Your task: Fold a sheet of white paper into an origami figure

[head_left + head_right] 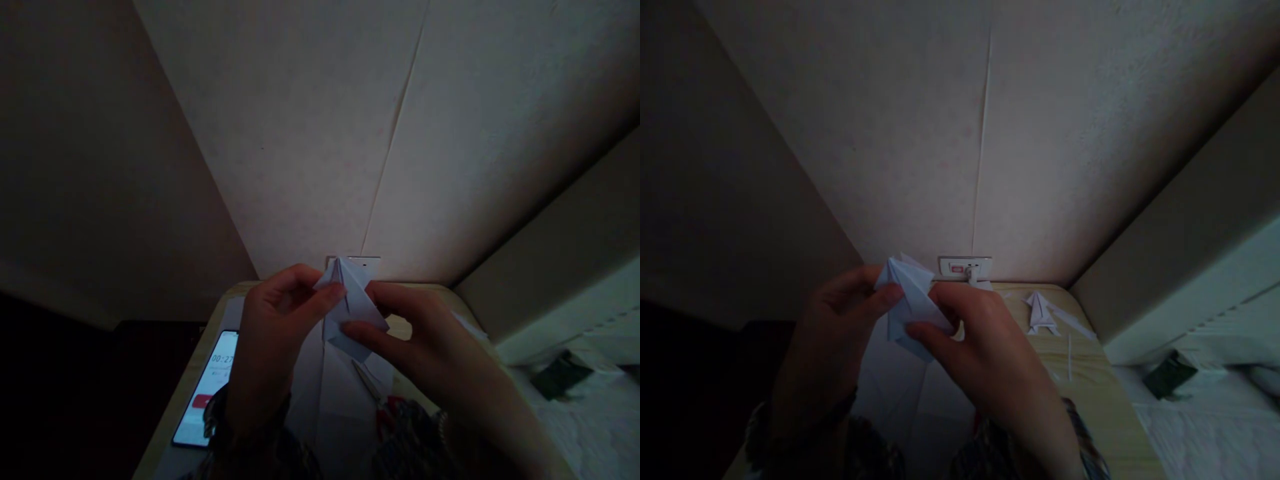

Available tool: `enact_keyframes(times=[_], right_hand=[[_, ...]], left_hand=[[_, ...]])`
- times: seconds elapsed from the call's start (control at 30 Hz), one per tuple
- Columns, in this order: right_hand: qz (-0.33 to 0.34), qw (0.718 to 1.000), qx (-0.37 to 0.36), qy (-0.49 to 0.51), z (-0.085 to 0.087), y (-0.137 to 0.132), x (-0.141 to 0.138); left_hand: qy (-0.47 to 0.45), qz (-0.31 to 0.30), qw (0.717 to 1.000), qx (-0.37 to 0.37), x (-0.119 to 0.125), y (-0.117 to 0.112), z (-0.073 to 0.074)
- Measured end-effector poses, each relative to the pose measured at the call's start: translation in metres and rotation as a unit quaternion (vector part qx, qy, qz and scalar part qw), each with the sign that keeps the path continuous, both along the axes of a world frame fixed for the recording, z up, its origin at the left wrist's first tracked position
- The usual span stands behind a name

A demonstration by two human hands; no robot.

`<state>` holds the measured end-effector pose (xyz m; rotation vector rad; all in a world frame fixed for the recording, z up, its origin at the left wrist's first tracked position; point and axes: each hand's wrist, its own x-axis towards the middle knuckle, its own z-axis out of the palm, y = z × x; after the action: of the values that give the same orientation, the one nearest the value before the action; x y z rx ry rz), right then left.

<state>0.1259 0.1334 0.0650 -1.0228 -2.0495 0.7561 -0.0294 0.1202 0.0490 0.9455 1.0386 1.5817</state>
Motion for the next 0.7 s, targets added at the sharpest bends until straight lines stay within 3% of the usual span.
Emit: enact_keyframes(times=[0.2,0.5,0.7], right_hand=[[0.023,0.998,-0.054,-0.037,0.0049,0.0011,-0.0023],[0.027,0.997,-0.039,-0.055,-0.0001,0.0002,-0.0025],[0.018,0.999,-0.028,-0.027,-0.0017,0.0007,-0.0050]], left_hand=[[0.003,0.008,1.000,-0.001,-0.0015,-0.0009,0.0035],[0.022,0.052,0.998,0.042,-0.0047,0.0020,0.0023],[0.063,0.131,0.986,0.078,0.0015,0.0008,0.0044]])
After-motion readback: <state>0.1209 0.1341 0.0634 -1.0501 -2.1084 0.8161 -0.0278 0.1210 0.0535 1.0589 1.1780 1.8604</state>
